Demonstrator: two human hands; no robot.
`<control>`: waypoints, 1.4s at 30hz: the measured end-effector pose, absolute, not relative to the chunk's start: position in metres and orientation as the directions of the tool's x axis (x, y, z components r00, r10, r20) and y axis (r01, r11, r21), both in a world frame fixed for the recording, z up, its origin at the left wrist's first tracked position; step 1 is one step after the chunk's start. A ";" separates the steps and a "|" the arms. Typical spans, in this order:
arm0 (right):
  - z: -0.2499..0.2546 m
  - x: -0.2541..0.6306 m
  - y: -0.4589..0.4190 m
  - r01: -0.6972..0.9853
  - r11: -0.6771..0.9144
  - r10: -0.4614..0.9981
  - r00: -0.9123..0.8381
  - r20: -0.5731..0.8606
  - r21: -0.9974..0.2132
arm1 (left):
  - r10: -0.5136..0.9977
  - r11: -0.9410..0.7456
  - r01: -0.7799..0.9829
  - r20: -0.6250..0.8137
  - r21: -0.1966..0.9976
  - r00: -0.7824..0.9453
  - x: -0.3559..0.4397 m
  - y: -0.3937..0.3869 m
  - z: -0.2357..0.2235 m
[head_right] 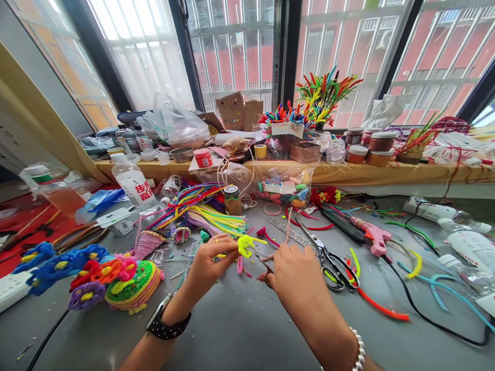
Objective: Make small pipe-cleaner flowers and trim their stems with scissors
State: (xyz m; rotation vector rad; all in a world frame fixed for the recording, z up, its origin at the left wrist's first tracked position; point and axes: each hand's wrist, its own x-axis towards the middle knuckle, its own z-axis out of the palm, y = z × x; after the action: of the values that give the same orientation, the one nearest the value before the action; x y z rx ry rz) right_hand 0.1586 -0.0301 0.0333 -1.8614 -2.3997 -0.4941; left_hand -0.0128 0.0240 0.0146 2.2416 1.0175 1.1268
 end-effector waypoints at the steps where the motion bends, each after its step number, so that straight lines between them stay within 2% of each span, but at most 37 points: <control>1: 0.033 0.157 -0.031 0.953 0.218 0.929 -0.269 0.255 0.211 | 0.766 -0.641 0.418 0.502 0.644 0.402 -0.013 0.025 0.014; 8: 0.040 0.147 -0.036 0.955 0.218 0.936 -0.263 0.233 0.202 | 0.770 -0.638 0.465 0.502 0.613 0.395 -0.015 0.025 0.014; 24: 0.028 0.149 -0.035 0.955 0.225 0.915 -0.276 0.294 0.194 | 0.772 -0.635 0.466 0.508 0.616 0.382 -0.017 0.027 0.013; 28: 0.030 0.145 -0.036 0.965 0.183 0.939 -0.228 0.256 0.186 | 0.766 -0.643 0.484 0.513 0.594 0.388 -0.018 0.028 0.012; 35: 0.025 0.142 -0.037 0.943 0.193 0.916 -0.272 0.294 0.270 | 0.745 -0.667 0.486 0.530 0.565 0.406 -0.018 0.026 0.012; 42: 0.015 0.143 -0.036 0.945 0.185 0.903 -0.272 0.332 0.270 | 0.717 -0.694 0.527 0.543 0.492 0.437 -0.018 0.027 0.010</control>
State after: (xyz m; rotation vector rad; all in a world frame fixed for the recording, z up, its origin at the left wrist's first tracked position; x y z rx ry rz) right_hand 0.1429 -0.0365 0.0150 -1.8332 -2.3411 -0.6521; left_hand -0.0177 0.0268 0.0095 2.4423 1.0800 1.1048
